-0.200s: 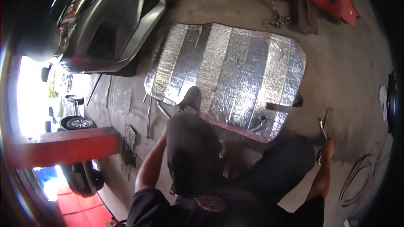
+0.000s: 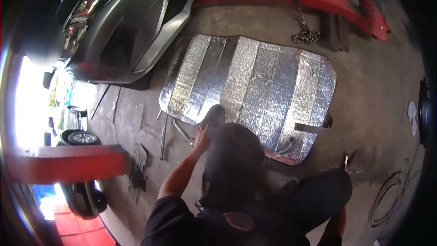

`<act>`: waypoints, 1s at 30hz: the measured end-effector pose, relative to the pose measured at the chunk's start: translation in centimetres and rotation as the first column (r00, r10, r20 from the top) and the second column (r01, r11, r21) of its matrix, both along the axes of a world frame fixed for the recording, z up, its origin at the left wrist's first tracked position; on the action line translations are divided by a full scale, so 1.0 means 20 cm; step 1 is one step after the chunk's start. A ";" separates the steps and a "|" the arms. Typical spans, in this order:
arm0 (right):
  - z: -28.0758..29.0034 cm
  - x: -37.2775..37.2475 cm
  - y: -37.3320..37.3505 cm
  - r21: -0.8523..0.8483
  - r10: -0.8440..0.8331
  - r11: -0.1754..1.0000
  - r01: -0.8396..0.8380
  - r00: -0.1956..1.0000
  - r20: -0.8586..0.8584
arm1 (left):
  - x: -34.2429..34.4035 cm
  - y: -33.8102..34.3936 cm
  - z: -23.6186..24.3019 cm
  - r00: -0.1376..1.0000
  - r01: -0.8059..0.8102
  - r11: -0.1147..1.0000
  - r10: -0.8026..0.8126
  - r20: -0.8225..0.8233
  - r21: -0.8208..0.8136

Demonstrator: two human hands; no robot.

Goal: The person unfastens parts from underneath a car, disassembles components on the floor using hand tools, and then detaches the car's front bumper and grille assembly using a T-wrench and by hand.

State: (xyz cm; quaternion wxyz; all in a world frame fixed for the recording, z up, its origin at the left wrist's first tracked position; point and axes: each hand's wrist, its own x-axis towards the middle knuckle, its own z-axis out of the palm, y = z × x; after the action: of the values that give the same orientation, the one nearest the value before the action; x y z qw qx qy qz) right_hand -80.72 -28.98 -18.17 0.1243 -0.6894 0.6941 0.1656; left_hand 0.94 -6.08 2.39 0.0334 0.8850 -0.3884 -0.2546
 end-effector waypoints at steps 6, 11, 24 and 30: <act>0.34 0.04 0.55 0.191 -0.232 0.956 0.222 0.972 0.033 | 0.28 -0.50 -0.17 0.961 -0.083 0.990 0.109 0.253 -0.112; 0.79 -0.11 0.74 0.174 -0.350 0.921 0.350 0.936 -0.027 | 0.44 -0.81 -0.30 0.995 -0.026 1.000 0.027 0.099 -0.011; 2.61 -0.46 -0.61 -0.259 0.374 0.871 -0.418 0.905 -0.202 | 0.59 -0.77 -0.55 0.993 0.094 0.966 -0.072 -0.096 0.240; 2.44 1.73 -1.60 -0.169 0.094 0.985 -0.037 0.933 0.348 | 1.10 -1.36 -0.46 0.918 -0.340 0.917 0.372 0.139 -0.208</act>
State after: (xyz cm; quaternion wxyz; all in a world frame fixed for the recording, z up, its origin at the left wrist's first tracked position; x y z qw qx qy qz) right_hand -46.08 -61.00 30.65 0.1860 -0.7385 0.6479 -0.0135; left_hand 22.95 -33.37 -6.87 0.1244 0.9533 -0.2431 -0.1292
